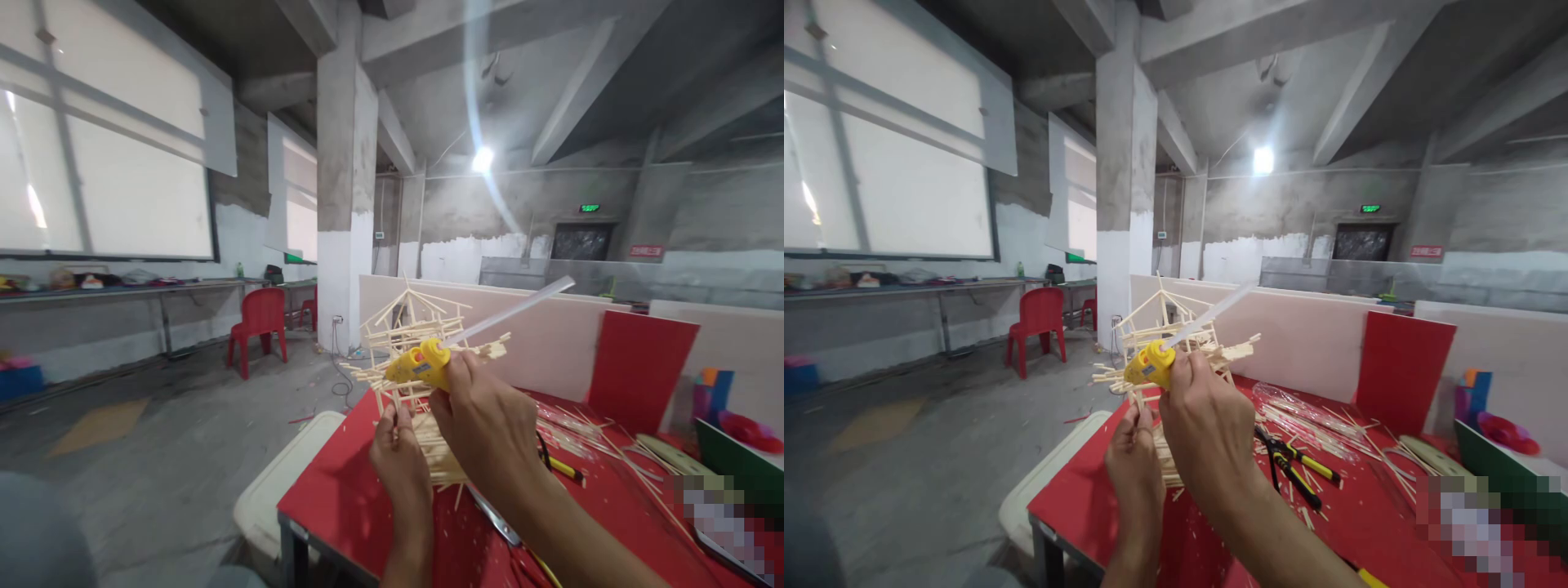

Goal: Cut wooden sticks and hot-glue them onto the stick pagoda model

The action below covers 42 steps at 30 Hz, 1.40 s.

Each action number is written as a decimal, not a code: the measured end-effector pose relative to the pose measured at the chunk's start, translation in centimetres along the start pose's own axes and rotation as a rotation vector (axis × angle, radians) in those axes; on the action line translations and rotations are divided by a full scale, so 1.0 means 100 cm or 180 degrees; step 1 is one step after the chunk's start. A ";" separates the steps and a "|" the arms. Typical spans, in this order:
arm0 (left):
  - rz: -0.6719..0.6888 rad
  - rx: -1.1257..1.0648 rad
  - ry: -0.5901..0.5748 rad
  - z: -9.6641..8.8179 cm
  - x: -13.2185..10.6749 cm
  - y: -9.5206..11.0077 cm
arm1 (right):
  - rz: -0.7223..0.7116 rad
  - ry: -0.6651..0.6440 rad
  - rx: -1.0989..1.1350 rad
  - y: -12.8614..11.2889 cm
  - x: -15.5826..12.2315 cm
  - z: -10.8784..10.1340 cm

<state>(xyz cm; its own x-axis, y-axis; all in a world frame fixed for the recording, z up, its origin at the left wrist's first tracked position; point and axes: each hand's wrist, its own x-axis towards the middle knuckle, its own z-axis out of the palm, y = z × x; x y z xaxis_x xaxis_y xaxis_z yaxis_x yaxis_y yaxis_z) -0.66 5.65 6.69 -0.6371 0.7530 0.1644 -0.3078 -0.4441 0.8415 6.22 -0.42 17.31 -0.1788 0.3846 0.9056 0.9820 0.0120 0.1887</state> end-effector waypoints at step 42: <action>0.1996 0.1300 0.0185 -0.041 0.023 -0.016 | 0.0160 -0.0259 0.0370 -0.013 0.000 0.001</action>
<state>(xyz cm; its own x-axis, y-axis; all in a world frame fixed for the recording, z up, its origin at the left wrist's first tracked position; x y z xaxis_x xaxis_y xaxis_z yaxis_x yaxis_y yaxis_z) -4.57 6.09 3.59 -0.6465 0.3861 0.6580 0.4048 -0.5574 0.7248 4.99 -0.30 17.05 -0.1283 0.4608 0.8782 0.9909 0.0959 0.0945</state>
